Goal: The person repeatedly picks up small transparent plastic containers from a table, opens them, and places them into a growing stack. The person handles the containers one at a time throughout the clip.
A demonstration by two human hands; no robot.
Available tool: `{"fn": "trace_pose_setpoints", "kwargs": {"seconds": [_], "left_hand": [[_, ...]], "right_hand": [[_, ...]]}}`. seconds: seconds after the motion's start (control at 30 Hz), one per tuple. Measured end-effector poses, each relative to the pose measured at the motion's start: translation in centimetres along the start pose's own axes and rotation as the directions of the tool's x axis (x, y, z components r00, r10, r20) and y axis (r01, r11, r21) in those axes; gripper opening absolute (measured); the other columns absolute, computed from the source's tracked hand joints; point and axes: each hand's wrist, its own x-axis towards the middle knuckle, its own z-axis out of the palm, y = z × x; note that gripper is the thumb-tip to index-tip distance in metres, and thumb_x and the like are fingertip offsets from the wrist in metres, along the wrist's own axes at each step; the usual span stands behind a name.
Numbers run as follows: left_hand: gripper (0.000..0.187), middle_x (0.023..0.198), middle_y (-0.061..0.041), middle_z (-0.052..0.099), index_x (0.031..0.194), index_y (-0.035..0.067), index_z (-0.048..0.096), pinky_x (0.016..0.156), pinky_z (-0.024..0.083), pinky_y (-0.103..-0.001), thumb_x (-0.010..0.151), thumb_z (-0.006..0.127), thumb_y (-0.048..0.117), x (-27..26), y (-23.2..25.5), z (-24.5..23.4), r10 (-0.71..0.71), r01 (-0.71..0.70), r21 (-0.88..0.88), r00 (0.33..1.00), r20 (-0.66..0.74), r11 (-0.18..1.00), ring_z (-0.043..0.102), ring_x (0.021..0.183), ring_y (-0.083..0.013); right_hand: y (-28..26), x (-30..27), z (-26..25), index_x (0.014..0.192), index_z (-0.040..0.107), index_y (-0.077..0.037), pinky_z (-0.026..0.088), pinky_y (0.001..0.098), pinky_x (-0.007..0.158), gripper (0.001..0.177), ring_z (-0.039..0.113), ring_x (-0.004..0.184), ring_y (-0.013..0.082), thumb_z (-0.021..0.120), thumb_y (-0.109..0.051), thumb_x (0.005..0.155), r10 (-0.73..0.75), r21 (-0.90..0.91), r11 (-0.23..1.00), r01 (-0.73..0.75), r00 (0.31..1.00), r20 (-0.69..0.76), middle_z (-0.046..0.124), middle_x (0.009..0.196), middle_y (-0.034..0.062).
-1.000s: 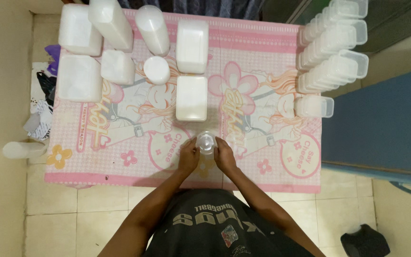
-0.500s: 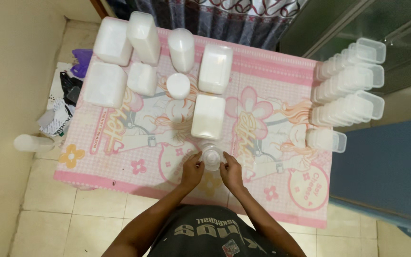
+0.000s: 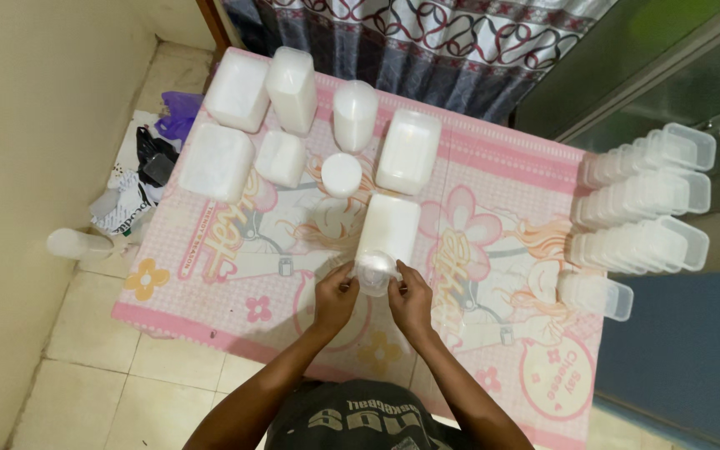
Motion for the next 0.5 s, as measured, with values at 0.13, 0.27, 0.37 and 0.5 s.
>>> {"fn": "trace_pose_setpoints", "kwargs": {"seconds": [0.13,0.27,0.37,0.5], "left_hand": [[0.040,0.106,-0.017,0.073,0.132,-0.003,0.068,0.063,0.053,-0.026,0.092,0.066,0.001,3.6,0.8,-0.5,-0.019,0.018,-0.042,1.000,-0.023,0.999,0.063,0.073,-0.0144],[0.037,0.115,-0.017,0.073,0.127,-0.004,0.068,0.068,0.057,-0.027,0.091,0.066,0.003,8.0,1.7,-1.2,0.070,-0.068,0.044,0.996,-0.057,0.997,0.069,0.078,-0.0164],[0.035,0.117,-0.018,0.072,0.125,-0.004,0.068,0.069,0.057,-0.029,0.091,0.064,0.003,11.6,2.8,-1.9,0.136,-0.128,0.121,0.989,-0.064,0.984,0.071,0.079,-0.0183],[0.034,0.106,-0.019,0.072,0.121,-0.004,0.070,0.066,0.056,-0.032,0.089,0.064,0.005,17.0,4.8,-2.2,0.196,-0.184,0.142,0.977,-0.082,0.973,0.071,0.075,-0.0223]], "right_hand": [[-1.0,3.6,1.0,0.127,0.065,0.006,0.060,0.0328,0.064,0.039,0.070,0.071,0.0240,0.069,-0.004,0.090,-0.064,-0.037,0.997,0.063,0.998,-0.029,0.072,0.107,0.0206],[-2.2,7.6,1.9,0.129,0.065,0.006,0.059,0.0333,0.064,0.039,0.071,0.072,0.0248,0.067,-0.004,0.091,-0.098,-0.025,0.995,0.097,0.995,-0.019,0.072,0.106,0.0208],[-3.5,11.0,2.6,0.129,0.064,0.006,0.059,0.0336,0.064,0.038,0.071,0.072,0.0262,0.066,-0.003,0.092,-0.122,-0.006,0.993,0.122,0.992,-0.019,0.072,0.106,0.0211],[-5.4,16.2,3.2,0.127,0.066,0.008,0.058,0.0366,0.063,0.037,0.071,0.071,0.0295,0.066,-0.002,0.091,-0.210,-0.063,0.976,0.207,0.977,-0.047,0.070,0.099,0.0227]]}}
